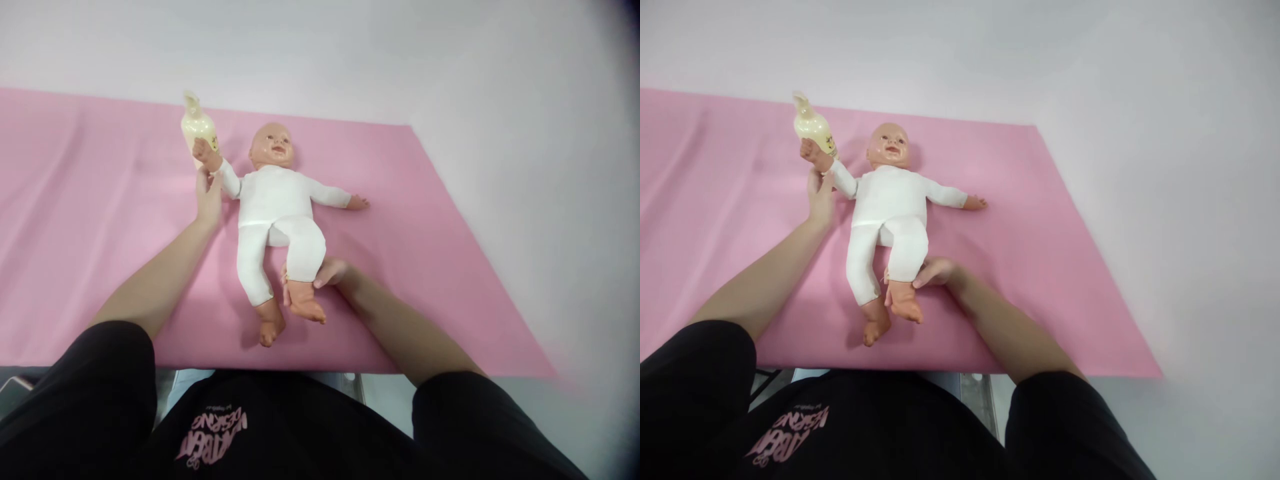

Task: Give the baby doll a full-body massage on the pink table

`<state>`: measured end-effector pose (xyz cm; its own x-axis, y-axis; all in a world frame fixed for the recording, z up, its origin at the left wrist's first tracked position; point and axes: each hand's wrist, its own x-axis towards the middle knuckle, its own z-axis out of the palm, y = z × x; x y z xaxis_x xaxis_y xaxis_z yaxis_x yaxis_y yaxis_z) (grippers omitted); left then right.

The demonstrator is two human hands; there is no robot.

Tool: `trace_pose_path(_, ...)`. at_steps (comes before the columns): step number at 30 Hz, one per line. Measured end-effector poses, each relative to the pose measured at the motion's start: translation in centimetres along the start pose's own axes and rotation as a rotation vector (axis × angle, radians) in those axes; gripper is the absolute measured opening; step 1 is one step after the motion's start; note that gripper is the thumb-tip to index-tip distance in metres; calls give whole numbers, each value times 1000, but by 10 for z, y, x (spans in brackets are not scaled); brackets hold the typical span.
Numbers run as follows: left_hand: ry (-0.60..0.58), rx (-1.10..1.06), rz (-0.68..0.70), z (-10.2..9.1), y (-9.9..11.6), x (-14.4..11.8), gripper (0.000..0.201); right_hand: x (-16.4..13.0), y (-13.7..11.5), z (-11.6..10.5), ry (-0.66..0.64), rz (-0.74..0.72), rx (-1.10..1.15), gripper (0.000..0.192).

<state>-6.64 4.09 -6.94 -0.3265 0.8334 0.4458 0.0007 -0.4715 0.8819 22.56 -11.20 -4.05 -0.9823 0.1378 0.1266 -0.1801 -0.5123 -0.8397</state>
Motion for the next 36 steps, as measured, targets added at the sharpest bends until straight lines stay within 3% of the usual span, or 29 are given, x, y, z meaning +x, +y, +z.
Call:
trace_pose_path(5, -189, 175, 185, 3, 8, -7, 66, -10, 8, -13, 112, -123, 75, 54)
trace_pose_path(11, -412, 387, 392, 5, 31, -18, 59, -10, 6, -23, 430, -286, 41, 51)
trace_pose_path(19, -425, 335, 273, 9, 47, -22, 54, -7, 7, -26, 539, -367, 61, 44)
trace_pose_path(23, -336, 278, 209, 9, 40, -20, 56, -10, 7, -24, 480, -259, 59, 51)
trace_pose_path(30, -205, 171, 97, 7, 21, -12, 67, -12, 8, -14, 186, 8, 30, 67)
trace_pose_path(36, -76, 71, 8, 7, 15, -6, 65, -3, 4, -5, 79, 93, -36, 57)
